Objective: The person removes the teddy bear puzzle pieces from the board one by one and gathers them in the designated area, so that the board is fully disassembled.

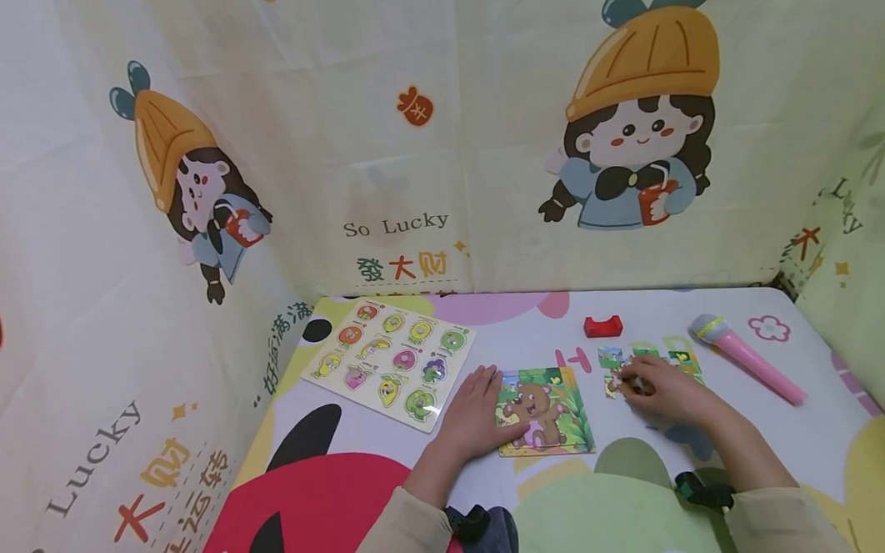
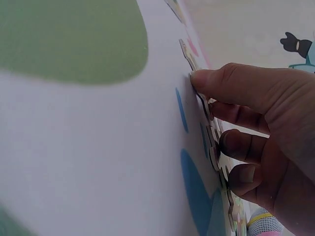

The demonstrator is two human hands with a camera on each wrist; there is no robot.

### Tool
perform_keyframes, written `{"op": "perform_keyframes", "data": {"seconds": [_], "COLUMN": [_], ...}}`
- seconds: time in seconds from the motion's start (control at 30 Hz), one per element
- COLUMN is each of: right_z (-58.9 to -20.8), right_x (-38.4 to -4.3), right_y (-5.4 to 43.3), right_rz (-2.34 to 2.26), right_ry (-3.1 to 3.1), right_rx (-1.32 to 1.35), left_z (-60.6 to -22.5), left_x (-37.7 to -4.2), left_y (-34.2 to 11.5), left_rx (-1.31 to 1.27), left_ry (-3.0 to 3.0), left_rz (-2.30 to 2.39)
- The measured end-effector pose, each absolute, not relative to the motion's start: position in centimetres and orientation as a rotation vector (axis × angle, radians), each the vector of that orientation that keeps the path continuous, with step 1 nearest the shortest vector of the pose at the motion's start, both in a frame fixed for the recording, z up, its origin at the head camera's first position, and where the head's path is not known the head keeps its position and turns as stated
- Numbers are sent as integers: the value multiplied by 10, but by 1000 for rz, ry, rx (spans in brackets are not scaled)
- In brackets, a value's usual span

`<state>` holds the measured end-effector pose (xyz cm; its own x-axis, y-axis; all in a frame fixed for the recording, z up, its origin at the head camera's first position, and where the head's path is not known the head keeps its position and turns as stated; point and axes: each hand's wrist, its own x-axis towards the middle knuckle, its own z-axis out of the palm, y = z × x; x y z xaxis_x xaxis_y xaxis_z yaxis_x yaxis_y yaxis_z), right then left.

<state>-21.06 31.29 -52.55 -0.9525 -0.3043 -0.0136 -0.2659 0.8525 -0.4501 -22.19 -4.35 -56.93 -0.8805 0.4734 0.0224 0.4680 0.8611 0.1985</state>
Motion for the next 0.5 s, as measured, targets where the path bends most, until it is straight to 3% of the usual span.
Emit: {"op": "perform_keyframes", "data": {"seconds": [0.5], "right_z": [-523], "right_x": [-209], "right_y": [311], "right_rz": [-677], "right_ry": [2941], "right_rx": [-439], "left_z": [-570], "left_x": [-222], "left_y": [-43], "left_rx": [760], "left_ry": [3009], "left_rz": [296]}}
